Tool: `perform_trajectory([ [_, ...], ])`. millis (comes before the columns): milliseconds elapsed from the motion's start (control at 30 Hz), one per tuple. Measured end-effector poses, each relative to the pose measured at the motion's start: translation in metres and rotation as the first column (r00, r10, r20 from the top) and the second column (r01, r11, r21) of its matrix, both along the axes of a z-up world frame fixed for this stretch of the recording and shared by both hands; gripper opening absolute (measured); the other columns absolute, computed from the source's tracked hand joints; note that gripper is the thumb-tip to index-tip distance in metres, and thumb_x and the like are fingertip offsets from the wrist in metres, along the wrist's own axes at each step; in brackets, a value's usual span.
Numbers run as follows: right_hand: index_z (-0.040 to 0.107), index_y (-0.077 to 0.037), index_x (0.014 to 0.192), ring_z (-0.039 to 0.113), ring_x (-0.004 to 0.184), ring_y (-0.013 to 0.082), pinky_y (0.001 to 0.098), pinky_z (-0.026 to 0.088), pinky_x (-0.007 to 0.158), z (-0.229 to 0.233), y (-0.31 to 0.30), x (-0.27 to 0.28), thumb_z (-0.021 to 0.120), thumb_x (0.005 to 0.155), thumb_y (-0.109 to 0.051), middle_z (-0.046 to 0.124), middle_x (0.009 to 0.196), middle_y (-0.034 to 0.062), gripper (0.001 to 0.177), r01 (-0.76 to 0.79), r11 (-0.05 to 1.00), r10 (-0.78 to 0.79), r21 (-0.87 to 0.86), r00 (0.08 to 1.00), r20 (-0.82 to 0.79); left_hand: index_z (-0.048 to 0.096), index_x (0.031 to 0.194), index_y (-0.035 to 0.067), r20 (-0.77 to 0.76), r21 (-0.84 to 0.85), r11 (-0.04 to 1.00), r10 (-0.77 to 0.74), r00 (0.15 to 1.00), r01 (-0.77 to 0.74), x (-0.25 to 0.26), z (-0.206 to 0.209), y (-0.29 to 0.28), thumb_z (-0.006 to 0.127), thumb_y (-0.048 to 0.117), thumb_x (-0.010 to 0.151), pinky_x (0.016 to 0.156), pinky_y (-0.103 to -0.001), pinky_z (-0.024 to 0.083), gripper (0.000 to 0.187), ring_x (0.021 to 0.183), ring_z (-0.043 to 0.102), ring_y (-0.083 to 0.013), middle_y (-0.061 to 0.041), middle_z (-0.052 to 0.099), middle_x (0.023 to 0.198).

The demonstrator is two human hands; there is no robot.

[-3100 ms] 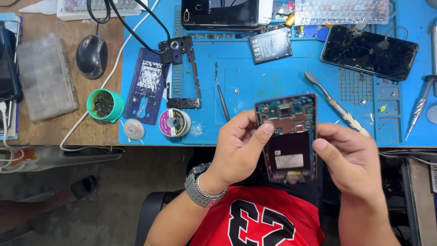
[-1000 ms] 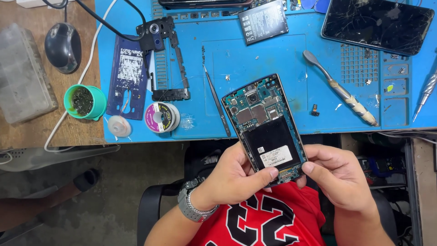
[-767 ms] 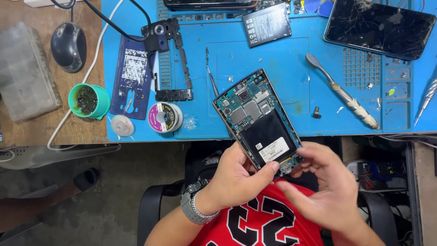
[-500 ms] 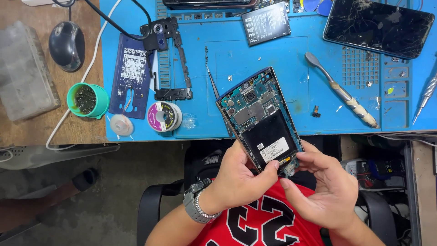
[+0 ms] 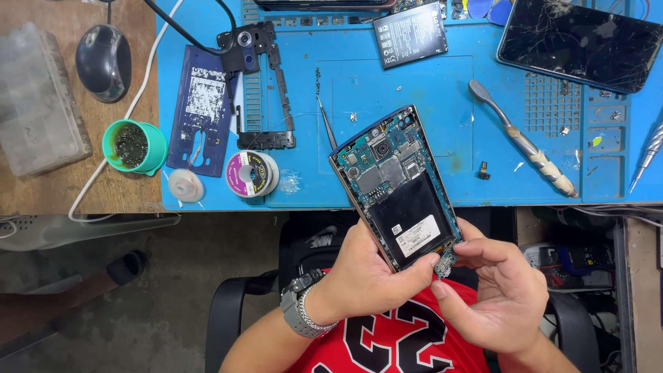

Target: The person cleans a small electronic component with a brush and liquid, then picks up a disassembled smartphone. They use tweezers to connect a ribbon cable to the motherboard, attach a battery, and plug in a charging cable.

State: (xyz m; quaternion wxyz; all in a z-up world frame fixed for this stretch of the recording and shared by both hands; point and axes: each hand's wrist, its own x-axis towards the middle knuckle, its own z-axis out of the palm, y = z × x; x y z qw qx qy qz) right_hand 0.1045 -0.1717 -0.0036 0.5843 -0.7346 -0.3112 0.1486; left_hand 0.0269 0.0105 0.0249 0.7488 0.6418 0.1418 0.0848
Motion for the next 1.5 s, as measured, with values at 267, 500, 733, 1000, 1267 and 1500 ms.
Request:
perform_trajectory([
  [267,0.056,0.009,0.110,0.075,0.079,0.0181,0.0225,0.064,0.073,0.002,0.003,-0.009,0.086,0.063,-0.003,0.070,0.122,0.0321,0.057,0.091,0.991,-0.084,-0.096,0.994,0.069,0.063,0.123,0.007,0.067,-0.231,0.971,0.081,0.994,-0.063,0.000,-0.020,-0.011,0.066,0.023,0.097,0.094,-0.037,0.062,0.031,0.106,0.071,-0.0226,-0.009,0.072,0.115],
  [500,0.051,0.009,0.116,0.075,0.080,0.0203,0.0230,0.065,0.073,0.010,0.013,-0.009,0.084,0.066,0.003,0.066,0.130,0.0327,0.060,0.108,0.990,-0.105,-0.086,0.994,0.036,0.067,0.122,0.004,-0.042,-0.546,0.830,0.113,0.993,-0.118,0.007,-0.038,-0.018,0.074,0.012,0.090,0.094,-0.038,0.061,0.034,0.105,0.071,-0.0227,-0.011,0.074,0.115],
  [733,0.050,0.009,0.116,0.073,0.072,0.0190,0.0226,0.063,0.071,0.005,0.014,-0.011,0.084,0.068,0.002,0.065,0.131,0.0333,0.060,0.126,0.987,-0.118,-0.096,0.990,0.080,0.067,0.122,0.002,-0.139,-0.722,0.663,0.138,0.981,-0.196,0.010,-0.046,-0.022,0.073,-0.002,0.083,0.090,-0.042,0.062,0.039,0.104,0.072,-0.0292,-0.015,0.074,0.114],
  [1000,0.045,0.004,0.125,0.076,0.100,0.0226,0.0224,0.065,0.079,0.011,0.009,0.001,0.085,0.070,-0.001,0.064,0.134,0.0331,0.068,0.042,0.999,-0.041,-0.014,0.998,0.040,0.065,0.123,0.000,-0.062,-0.713,0.684,0.156,0.986,-0.153,0.011,-0.038,-0.018,0.077,0.007,0.085,0.092,-0.040,0.059,0.040,0.104,0.071,-0.0258,-0.014,0.074,0.114],
  [1267,0.070,0.016,0.128,0.066,0.079,0.0234,0.0320,0.054,0.072,-0.010,-0.059,0.118,0.064,0.113,0.008,0.068,0.098,0.0220,0.018,0.574,0.794,-0.434,-0.203,0.767,0.473,0.050,0.139,0.004,-0.209,-0.764,0.594,0.141,0.968,-0.252,0.003,-0.031,0.003,0.068,-0.003,0.086,0.067,-0.052,0.068,0.057,0.104,0.070,-0.0431,-0.023,0.068,0.120],
  [1500,0.060,0.012,0.149,0.056,0.105,0.0404,0.0541,0.045,0.088,-0.082,-0.114,0.145,0.055,0.134,-0.016,0.057,0.127,0.0262,0.032,0.527,0.710,-0.327,-0.468,0.835,0.443,0.053,0.134,-0.007,-0.118,-0.799,0.548,0.256,0.959,-0.245,-0.015,-0.045,0.009,0.072,-0.005,0.087,0.062,-0.048,0.067,0.051,0.095,0.071,-0.0404,-0.024,0.067,0.113],
])
